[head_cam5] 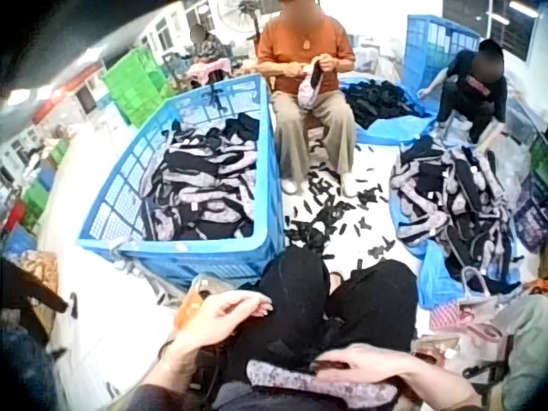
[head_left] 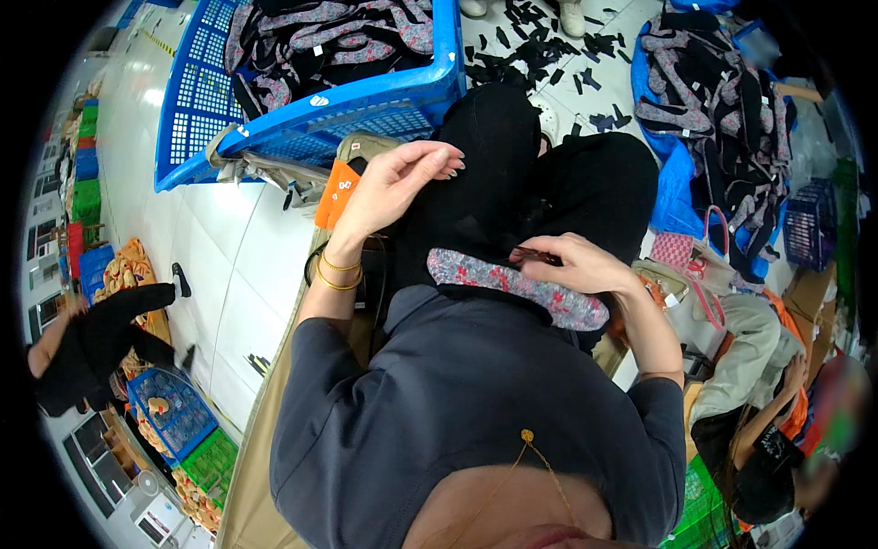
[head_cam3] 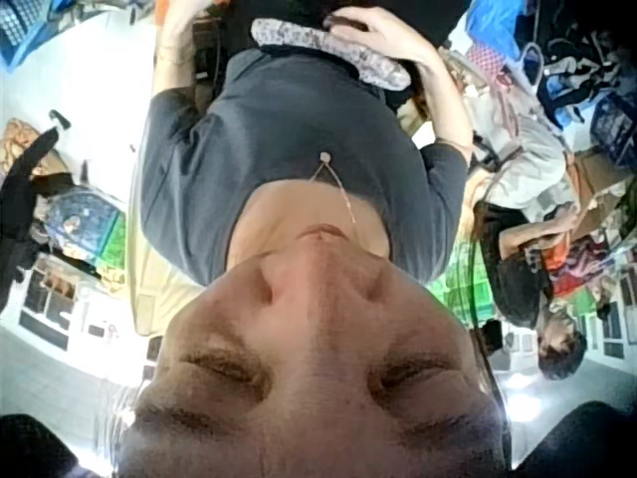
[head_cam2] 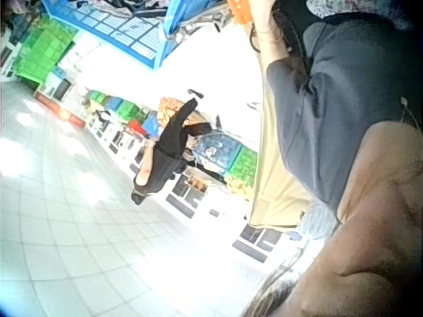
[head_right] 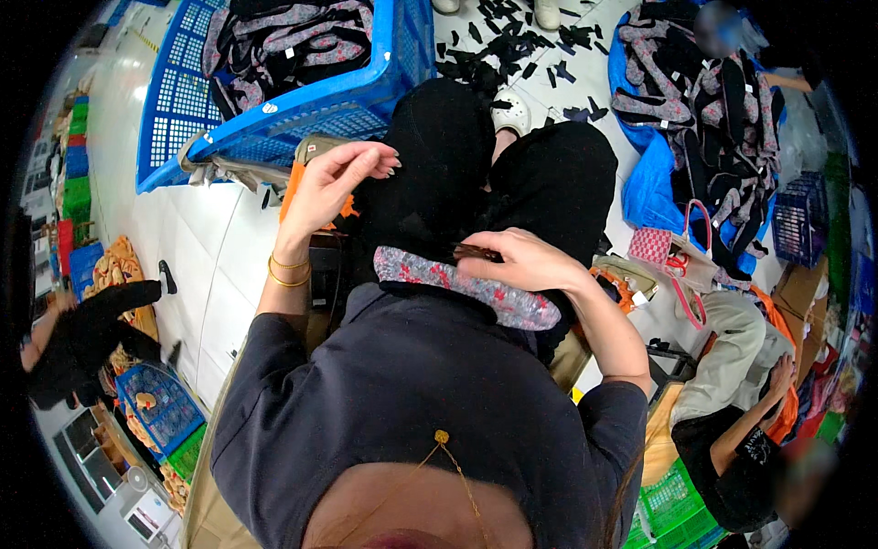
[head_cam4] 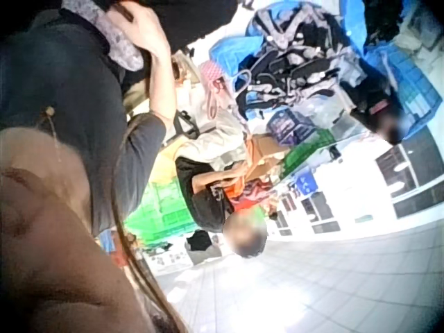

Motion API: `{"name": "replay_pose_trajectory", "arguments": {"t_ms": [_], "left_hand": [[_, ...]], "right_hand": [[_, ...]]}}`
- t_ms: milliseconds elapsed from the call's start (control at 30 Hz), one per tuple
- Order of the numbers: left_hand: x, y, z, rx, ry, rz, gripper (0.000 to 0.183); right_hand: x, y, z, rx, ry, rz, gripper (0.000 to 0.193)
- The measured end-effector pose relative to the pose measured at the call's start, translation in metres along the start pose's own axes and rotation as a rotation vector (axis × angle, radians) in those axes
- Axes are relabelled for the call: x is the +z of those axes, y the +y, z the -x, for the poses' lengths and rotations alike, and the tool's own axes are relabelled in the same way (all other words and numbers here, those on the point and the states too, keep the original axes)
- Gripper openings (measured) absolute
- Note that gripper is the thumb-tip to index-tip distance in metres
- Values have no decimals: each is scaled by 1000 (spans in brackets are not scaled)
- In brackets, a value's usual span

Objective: The person sits on the floor and assembles floral-patterned slippers by hand. They pick up a slipper sole and a black strap from a blue basket, align the strap onto the sole, and press it down to secure it. The person repeats this process for multiple slippers, handling them one at a time.

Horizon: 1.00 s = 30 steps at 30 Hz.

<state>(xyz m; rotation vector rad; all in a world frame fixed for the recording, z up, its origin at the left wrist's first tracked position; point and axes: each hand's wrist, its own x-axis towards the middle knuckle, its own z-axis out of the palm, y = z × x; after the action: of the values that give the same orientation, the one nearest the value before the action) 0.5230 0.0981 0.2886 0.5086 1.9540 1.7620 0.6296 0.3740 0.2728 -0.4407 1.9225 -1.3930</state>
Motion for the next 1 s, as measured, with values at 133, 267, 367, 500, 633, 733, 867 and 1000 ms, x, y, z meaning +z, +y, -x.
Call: {"name": "replay_pose_trajectory", "arguments": {"t_ms": [133, 267, 367, 500, 633, 733, 867, 1000], "left_hand": [[3, 5, -2, -31, -48, 10, 28], [5, 24, -20, 110, 71, 46, 28], [11, 39, -39, 163, 137, 55, 32], [52, 63, -66, 353, -143, -132, 89], [86, 43, -108, 397, -176, -357, 88], [95, 19, -125, 412, -179, -380, 88], [105, 1, -136, 348, -260, -285, 86], [111, 23, -128, 335, -317, -165, 86]], "right_hand": [[1, -3, 6, 14, 67, 255, 46], [-21, 3, 14, -61, 408, -217, 37], [-29, -4, 17, -101, 645, -561, 38], [-19, 0, 2, -317, 836, -527, 39], [-23, 9, -3, -327, 990, -521, 36], [-42, -3, 16, -395, 1305, -420, 31], [-57, -20, 27, -318, 1193, -224, 30], [-61, -28, 12, -281, 1308, 289, 20]]}}
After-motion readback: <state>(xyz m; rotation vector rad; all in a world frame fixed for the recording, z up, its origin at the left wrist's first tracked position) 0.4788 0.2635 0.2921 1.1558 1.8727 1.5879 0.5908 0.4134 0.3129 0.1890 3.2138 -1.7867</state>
